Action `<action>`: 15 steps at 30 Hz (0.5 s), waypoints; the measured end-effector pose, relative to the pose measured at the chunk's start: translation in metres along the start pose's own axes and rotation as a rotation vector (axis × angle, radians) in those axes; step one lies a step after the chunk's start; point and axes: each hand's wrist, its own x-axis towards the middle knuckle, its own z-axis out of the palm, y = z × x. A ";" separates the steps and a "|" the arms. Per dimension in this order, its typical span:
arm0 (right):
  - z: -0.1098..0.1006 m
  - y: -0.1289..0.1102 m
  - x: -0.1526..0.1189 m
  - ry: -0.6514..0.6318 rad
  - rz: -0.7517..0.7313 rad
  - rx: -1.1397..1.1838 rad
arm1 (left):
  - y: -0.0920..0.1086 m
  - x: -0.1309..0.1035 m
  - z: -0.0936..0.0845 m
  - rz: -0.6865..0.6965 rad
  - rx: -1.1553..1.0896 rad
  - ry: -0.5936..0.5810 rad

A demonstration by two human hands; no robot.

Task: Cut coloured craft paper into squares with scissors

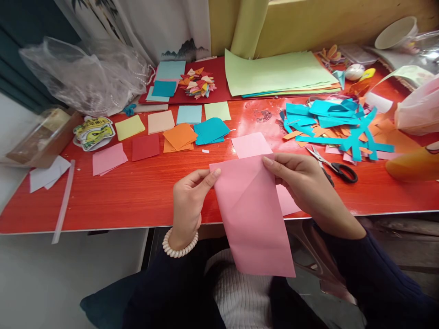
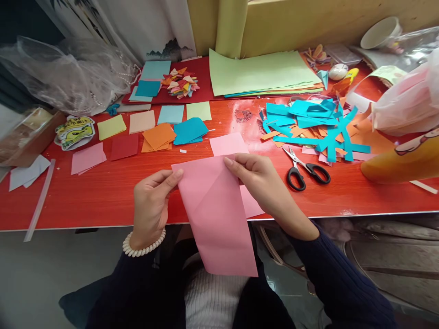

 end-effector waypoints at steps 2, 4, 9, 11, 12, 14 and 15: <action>-0.005 0.000 0.003 -0.019 0.012 -0.069 | 0.000 0.000 -0.001 -0.001 0.024 0.001; -0.011 -0.001 0.006 -0.016 -0.011 -0.166 | 0.000 0.000 -0.002 0.005 0.045 0.009; -0.008 -0.028 0.007 0.200 -0.313 -0.551 | 0.000 0.001 -0.001 0.021 0.068 -0.021; 0.006 -0.044 0.008 0.165 -0.432 -0.674 | 0.000 0.001 0.001 0.028 0.069 -0.043; 0.014 -0.051 0.010 0.115 -0.453 -0.728 | 0.000 0.000 0.001 0.032 0.068 -0.047; 0.029 -0.059 0.018 -0.021 -0.450 -0.820 | 0.000 0.000 0.002 0.037 0.063 -0.049; 0.035 -0.060 0.024 -0.105 -0.435 -0.857 | 0.000 0.000 0.003 0.039 0.062 -0.050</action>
